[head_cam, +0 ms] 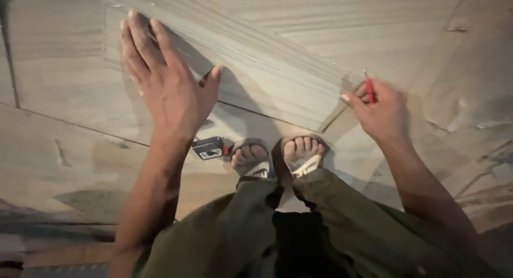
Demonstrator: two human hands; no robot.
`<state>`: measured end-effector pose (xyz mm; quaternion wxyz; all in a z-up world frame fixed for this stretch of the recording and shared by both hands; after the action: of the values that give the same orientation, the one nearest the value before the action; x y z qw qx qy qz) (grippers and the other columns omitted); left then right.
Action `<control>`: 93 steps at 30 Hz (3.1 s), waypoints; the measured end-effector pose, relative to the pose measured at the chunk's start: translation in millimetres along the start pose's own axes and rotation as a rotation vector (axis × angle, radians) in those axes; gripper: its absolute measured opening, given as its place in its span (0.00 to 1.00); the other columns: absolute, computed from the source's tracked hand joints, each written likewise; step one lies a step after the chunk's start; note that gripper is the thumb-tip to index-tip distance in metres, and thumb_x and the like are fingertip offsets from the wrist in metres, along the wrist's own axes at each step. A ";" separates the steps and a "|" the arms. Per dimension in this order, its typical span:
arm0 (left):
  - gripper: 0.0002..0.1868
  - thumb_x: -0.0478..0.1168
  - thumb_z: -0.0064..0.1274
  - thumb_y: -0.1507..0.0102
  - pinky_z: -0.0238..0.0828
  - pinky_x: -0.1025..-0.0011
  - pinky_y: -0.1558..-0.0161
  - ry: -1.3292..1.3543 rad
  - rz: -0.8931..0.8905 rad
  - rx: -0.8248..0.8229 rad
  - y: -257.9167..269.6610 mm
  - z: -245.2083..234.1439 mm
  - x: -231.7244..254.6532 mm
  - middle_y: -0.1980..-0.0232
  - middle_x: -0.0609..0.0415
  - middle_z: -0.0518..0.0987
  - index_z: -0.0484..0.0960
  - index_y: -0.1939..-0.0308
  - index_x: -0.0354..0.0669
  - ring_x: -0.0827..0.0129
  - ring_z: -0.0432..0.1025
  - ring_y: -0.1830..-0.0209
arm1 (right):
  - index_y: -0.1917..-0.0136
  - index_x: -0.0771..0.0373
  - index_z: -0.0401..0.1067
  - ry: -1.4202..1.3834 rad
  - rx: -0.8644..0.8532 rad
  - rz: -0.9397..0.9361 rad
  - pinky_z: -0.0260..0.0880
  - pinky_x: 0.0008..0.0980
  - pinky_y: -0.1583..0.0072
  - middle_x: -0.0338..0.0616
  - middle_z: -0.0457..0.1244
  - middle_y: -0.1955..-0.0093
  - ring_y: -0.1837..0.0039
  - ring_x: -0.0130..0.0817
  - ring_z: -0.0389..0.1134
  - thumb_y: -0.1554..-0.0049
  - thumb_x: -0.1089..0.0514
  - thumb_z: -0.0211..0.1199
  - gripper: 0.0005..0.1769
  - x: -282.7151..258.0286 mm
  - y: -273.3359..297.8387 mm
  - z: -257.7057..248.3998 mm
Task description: The person measures wood panels on the floor using a tape measure and marks them with a pencil. They use a utility knife to cut the wood panels and fit them together in a pattern.
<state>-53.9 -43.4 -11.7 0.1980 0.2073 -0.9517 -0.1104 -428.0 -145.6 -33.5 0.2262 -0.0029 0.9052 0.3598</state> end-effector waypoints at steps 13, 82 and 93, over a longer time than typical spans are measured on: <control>0.64 0.55 0.75 0.42 0.31 0.18 0.30 0.118 -0.143 -0.044 -4.5 3.3 3.3 0.18 0.22 0.33 0.48 0.21 0.19 0.26 0.26 0.18 | 0.60 0.65 0.71 -0.002 0.003 0.028 0.61 0.29 0.62 0.37 0.59 0.70 0.66 0.23 0.56 0.49 0.54 0.78 0.18 -11.7 5.8 -7.9; 0.60 0.51 0.64 0.48 0.34 0.07 0.41 0.193 -0.439 -0.269 -33.0 -8.5 -13.1 0.16 0.43 0.35 0.46 0.20 0.34 0.41 0.27 0.17 | 0.57 0.62 0.65 0.885 -0.261 -0.932 0.70 0.44 0.69 0.49 0.67 0.72 0.69 0.45 0.73 0.44 0.59 0.60 0.07 -334.2 -73.2 130.2; 0.64 0.63 0.66 0.46 0.33 0.05 0.43 0.185 -0.457 -0.269 -33.8 -4.0 -9.4 0.17 0.43 0.34 0.46 0.20 0.33 0.41 0.26 0.18 | 0.59 0.59 0.64 0.979 -0.285 -0.824 0.67 0.44 0.71 0.45 0.65 0.76 0.73 0.43 0.70 0.40 0.58 0.57 0.07 -257.4 -56.8 100.9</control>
<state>-32.5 -69.9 -21.1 0.2796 0.3973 -0.8350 -0.2582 -146.4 -162.4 -29.0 -0.0955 -0.5428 0.7717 0.3173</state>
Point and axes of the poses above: each hand's wrist, its own y-axis away from the middle knuckle, its own z-axis out of the palm, x = y × z, the point moved 6 cm from there along -y, towards the middle knuckle
